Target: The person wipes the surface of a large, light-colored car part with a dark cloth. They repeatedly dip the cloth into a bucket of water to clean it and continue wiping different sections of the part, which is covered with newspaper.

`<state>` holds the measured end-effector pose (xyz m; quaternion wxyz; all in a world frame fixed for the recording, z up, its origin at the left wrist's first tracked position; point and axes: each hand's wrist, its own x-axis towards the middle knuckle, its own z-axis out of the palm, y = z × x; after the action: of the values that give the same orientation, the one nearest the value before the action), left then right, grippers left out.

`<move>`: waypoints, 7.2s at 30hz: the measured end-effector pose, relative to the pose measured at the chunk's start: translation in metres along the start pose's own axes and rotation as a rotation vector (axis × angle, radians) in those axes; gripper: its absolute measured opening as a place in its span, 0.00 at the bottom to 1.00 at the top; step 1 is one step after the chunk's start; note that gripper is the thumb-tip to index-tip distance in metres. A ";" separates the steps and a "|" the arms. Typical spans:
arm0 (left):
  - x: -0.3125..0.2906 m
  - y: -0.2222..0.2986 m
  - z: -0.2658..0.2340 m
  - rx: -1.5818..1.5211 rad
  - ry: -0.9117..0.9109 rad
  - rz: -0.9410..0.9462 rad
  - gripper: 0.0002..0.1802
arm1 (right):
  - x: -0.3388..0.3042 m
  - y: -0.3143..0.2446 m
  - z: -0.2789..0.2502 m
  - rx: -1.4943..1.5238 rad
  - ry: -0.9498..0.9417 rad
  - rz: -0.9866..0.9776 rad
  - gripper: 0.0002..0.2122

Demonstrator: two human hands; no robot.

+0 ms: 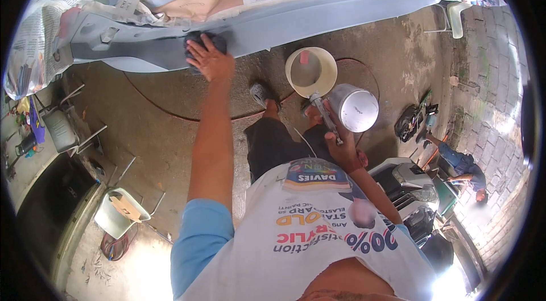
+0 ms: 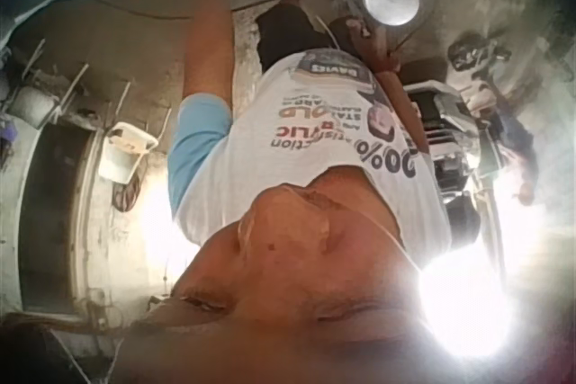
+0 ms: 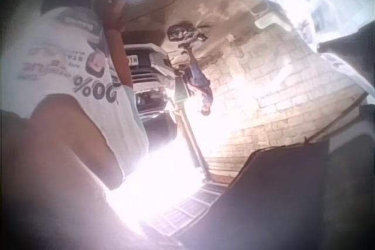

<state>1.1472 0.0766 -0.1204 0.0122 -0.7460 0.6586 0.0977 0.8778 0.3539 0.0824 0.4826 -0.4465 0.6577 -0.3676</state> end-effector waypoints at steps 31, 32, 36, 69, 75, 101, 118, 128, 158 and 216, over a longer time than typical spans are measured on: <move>-0.449 0.009 0.065 -1.589 -0.410 -1.163 0.25 | 0.055 0.146 -0.143 0.075 -0.050 -0.016 0.26; -0.443 0.044 0.056 -1.392 -0.446 -0.873 0.27 | 0.056 0.152 -0.135 0.057 -0.049 -0.049 0.26; -0.411 0.128 0.007 -0.995 -0.461 0.032 0.39 | 0.041 0.147 -0.084 0.074 -0.110 -0.136 0.26; -0.356 -0.110 0.073 -1.802 -0.566 -0.877 0.31 | 0.270 0.170 -0.078 -0.871 0.351 -0.252 0.41; -0.306 -0.072 0.121 -1.949 -0.484 -0.894 0.29 | 0.279 0.183 -0.038 -0.850 0.376 -0.310 0.25; -0.230 -0.088 0.281 -1.710 -0.251 -0.570 0.43 | 0.253 0.630 0.021 -0.950 0.030 0.191 0.27; -0.213 -0.192 0.305 -1.713 -0.057 -0.700 0.42 | 0.291 0.679 0.083 -0.970 -0.397 0.630 0.21; -0.188 -0.259 0.365 -1.740 -0.100 -0.588 0.30 | 0.279 0.679 0.014 -0.285 0.314 0.282 0.22; -0.161 -0.253 0.393 -1.750 -0.314 -0.611 0.28 | 0.210 0.553 -0.005 0.830 0.277 0.064 0.18; -0.152 -0.244 0.398 -1.715 -0.366 -0.605 0.26 | 0.197 0.546 -0.014 0.759 0.157 0.111 0.18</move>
<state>1.3186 0.3168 -0.5133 -0.4148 -0.6130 0.1262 0.6604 0.7102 0.3496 -0.4742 0.5807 -0.1703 0.5330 -0.5913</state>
